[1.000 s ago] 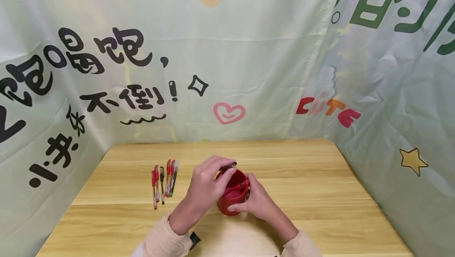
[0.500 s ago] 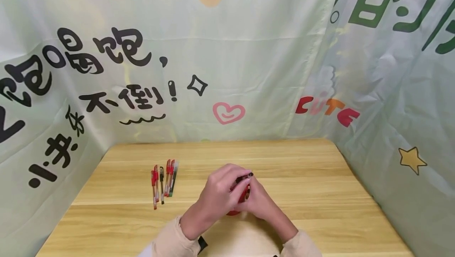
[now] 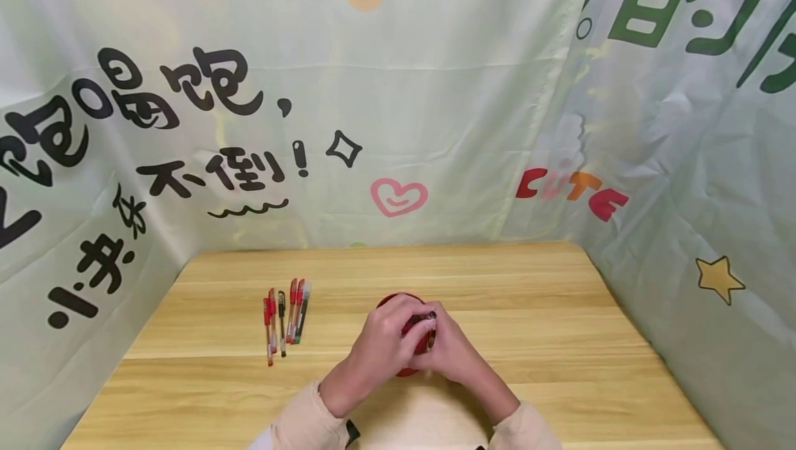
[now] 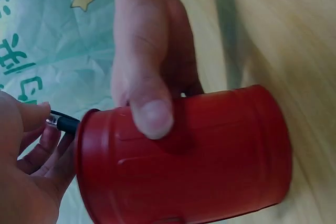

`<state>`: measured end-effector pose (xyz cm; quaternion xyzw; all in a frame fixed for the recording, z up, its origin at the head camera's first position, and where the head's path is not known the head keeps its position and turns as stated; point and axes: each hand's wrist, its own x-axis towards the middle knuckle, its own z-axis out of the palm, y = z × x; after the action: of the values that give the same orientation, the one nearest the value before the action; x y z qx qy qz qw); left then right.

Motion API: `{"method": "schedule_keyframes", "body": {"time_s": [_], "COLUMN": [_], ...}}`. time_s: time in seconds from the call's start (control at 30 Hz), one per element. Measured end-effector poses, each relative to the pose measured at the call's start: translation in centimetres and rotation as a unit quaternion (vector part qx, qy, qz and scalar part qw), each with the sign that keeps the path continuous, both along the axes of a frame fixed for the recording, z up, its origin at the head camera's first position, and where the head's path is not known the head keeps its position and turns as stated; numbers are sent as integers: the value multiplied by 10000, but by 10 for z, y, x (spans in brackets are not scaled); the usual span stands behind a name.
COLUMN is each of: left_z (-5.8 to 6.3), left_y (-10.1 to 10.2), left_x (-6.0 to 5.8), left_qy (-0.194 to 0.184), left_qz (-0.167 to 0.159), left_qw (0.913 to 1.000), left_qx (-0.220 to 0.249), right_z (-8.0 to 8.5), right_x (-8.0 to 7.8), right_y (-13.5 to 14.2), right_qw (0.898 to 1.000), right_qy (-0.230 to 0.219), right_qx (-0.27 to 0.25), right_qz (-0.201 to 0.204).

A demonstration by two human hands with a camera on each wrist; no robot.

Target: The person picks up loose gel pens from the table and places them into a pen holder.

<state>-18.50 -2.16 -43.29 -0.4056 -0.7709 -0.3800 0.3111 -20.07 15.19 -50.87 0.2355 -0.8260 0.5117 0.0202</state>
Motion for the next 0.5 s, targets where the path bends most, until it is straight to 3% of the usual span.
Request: {"method": "schedule_keyframes", "body": {"time_s": [0.23, 0.5], "left_z": [-10, -13], "left_y": [-1, 0], "left_x": [-2, -4], "left_qy": [-626, -867], "left_qz": [86, 409], "left_qw": [9975, 9929], "left_qx": [-326, -707], "right_z": [1, 2], "right_x": [1, 2], "right_y": [0, -1], "right_qw": [9993, 9984], "right_qy": [-314, -401], "right_qx": [-16, 156], "right_qz": [-202, -377]}}
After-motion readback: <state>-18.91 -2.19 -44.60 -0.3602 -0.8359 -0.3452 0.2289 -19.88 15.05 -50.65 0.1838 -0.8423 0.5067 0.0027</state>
